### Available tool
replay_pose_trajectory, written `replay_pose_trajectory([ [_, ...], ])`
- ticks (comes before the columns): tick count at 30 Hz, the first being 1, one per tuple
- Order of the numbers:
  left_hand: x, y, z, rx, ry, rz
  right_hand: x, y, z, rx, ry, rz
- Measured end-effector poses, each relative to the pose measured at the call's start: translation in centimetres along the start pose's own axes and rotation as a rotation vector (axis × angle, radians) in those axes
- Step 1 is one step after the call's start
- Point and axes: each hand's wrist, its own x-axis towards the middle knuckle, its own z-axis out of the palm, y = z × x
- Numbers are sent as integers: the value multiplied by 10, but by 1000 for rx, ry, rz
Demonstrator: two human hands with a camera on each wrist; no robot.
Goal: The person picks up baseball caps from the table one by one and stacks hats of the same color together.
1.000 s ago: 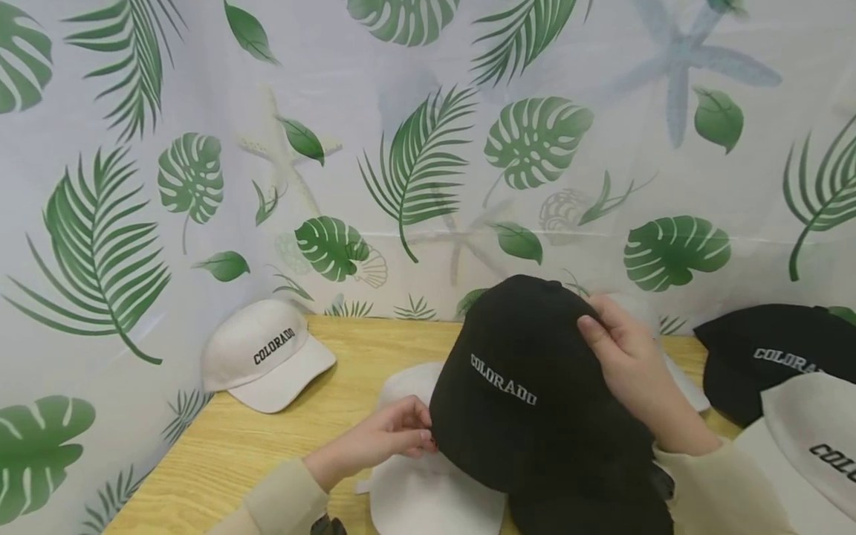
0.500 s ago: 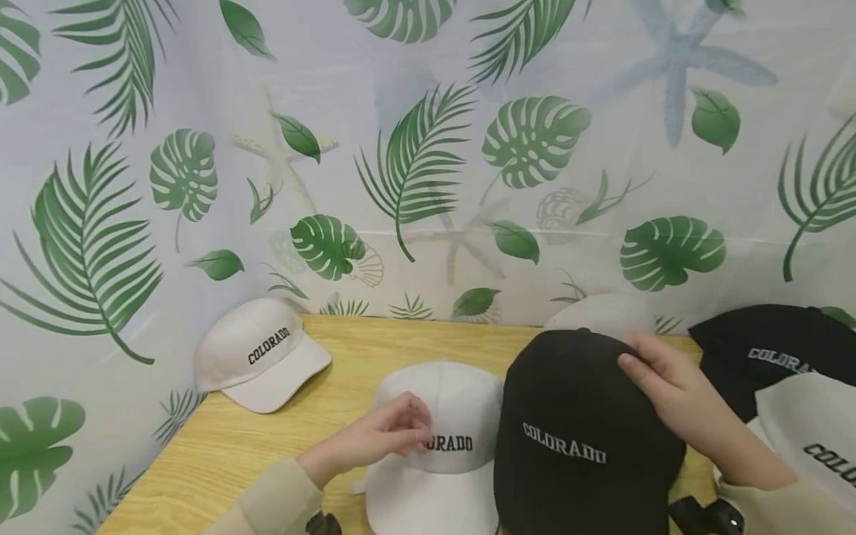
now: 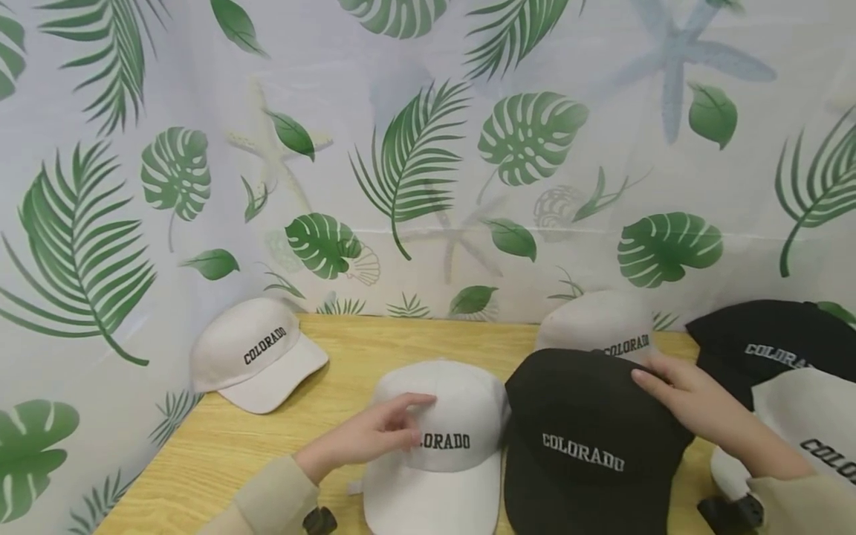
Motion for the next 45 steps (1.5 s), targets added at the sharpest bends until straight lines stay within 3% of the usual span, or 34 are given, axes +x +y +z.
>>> replay_pose_trajectory([
  [4,1,-1,-1,6,-3,2,0,14,4,-4,-16,40],
  [12,0,-2,-4,28,9,-33,8,40,16,-42,35,-76],
  [17,2,-3,-6,119,74,-44,10,47,19,41,-41,-40],
  [20,5,1,-3,268,138,-17,9,47,19,82,-101,3],
  [25,15,14,8,697,230,121,9,46,19,103,-136,37],
  [28,23,19,15,876,190,168,9,46,19,146,-160,48],
  [33,31,19,24,1081,78,157,11,47,21,207,-195,68],
  [36,33,17,26,1120,66,153,12,48,21,226,-220,59],
  [45,31,12,18,1069,112,122,16,58,14,323,-326,36],
])
